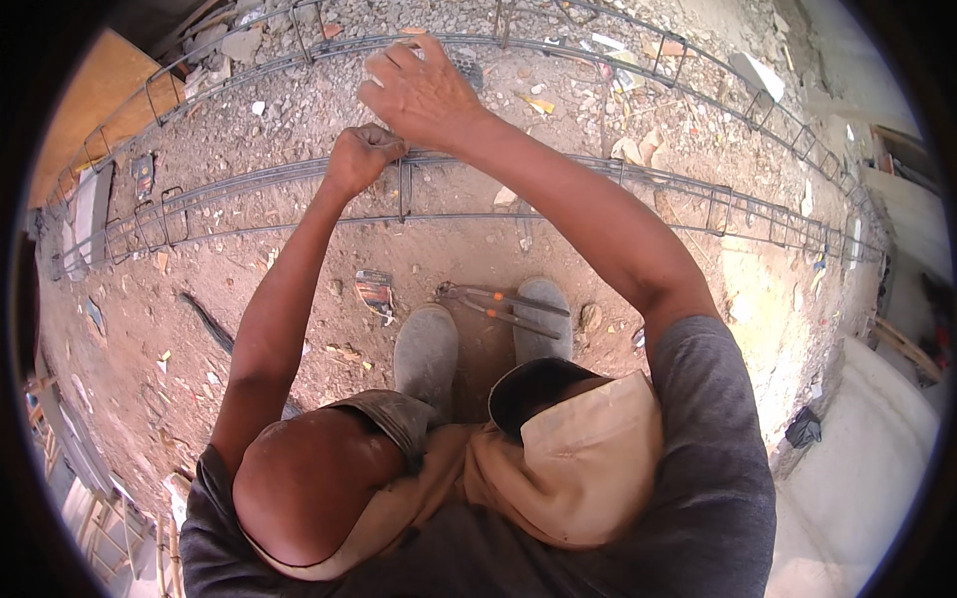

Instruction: The person uses a pair of pliers to twist and cut thin wire, fastening metal rebar together on a construction site.

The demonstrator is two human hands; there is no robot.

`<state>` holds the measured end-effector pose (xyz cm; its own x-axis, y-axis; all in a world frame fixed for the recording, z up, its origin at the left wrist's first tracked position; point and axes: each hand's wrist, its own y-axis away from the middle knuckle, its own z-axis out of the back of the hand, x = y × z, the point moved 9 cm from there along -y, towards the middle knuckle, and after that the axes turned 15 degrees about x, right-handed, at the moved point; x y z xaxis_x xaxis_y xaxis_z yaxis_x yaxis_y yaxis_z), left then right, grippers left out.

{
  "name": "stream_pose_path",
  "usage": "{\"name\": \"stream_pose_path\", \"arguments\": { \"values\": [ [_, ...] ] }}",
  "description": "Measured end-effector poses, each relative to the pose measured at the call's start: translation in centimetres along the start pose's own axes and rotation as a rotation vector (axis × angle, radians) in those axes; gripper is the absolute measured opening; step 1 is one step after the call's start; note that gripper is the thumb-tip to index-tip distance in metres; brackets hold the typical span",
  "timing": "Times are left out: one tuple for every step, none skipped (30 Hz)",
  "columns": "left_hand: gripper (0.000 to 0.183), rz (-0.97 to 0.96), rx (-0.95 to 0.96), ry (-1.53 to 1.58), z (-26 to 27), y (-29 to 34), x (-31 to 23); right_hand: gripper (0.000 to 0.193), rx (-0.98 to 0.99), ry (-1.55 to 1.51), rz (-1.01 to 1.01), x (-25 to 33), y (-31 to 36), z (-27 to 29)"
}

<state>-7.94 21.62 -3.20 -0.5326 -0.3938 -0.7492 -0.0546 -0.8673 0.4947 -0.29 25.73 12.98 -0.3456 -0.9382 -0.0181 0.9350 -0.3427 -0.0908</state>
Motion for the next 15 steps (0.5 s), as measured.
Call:
{"name": "stream_pose_path", "arguments": {
  "values": [
    [0.025, -0.021, -0.006, 0.017, 0.0, 0.0, 0.0, 0.036, 0.065, -0.167, -0.093, -0.3, 2.4, -0.5],
    [0.026, -0.035, -0.004, 0.036, -0.1, 0.1, 0.2, 0.041, 0.063, -0.336, -0.150, 0.5, 5.8, -0.4],
    [0.027, -0.038, 0.017, 0.072, -0.4, 0.1, 0.5, 0.046, 0.407, -0.468, -0.244, 1.7, 9.3, -3.4],
    [0.030, -0.054, -0.030, -0.036, -0.2, 0.1, 0.2, 0.051, 0.618, -0.592, -0.260, 3.3, 13.1, -5.0],
    [0.033, -0.059, -0.063, -0.125, -0.1, -0.1, 0.0, 0.061, 0.928, -0.670, -0.307, 5.1, 17.4, -7.2],
    [0.036, -0.068, -0.098, -0.217, -0.2, 0.0, -0.3, 0.064, 1.138, -0.604, -0.365, 6.3, 21.6, -8.4],
    [0.039, -0.075, -0.140, -0.224, -0.3, 0.2, -0.4, 0.067, 1.275, -0.548, -0.400, 7.4, 25.1, -9.1],
    [0.042, -0.084, -0.186, -0.234, -0.1, 0.3, -0.6, 0.064, 1.265, -0.487, -0.368, 8.2, 27.2, -9.0],
    [0.045, -0.095, -0.224, -0.243, 0.0, 0.4, -0.8, 0.061, 1.310, -0.394, -0.353, 8.8, 29.3, -9.3],
    [0.045, -0.091, -0.234, -0.232, 0.0, 0.5, -0.9, 0.060, 1.230, -0.394, -0.330, 9.4, 30.2, -9.3],
    [0.046, -0.090, -0.238, -0.218, 0.0, 0.7, -0.9, 0.059, 1.202, -0.368, -0.316, 9.8, 31.4, -9.4],
    [0.047, -0.065, -0.224, -0.206, 0.1, 0.5, -0.9, 0.059, 1.207, -0.323, -0.300, 9.9, 32.3, -10.1],
    [0.047, -0.049, -0.193, -0.206, 0.1, 0.3, -0.8, 0.057, 1.115, -0.328, -0.257, 10.3, 32.2, -10.4],
    [0.047, -0.002, -0.137, -0.206, -0.1, 0.1, -0.5, 0.056, 1.064, -0.319, -0.209, 10.9, 32.2, -10.7],
    [0.047, 0.048, -0.085, -0.205, -0.3, 0.0, 0.0, 0.055, 1.042, -0.303, -0.169, 11.2, 32.1, -11.2]
  ]
}}
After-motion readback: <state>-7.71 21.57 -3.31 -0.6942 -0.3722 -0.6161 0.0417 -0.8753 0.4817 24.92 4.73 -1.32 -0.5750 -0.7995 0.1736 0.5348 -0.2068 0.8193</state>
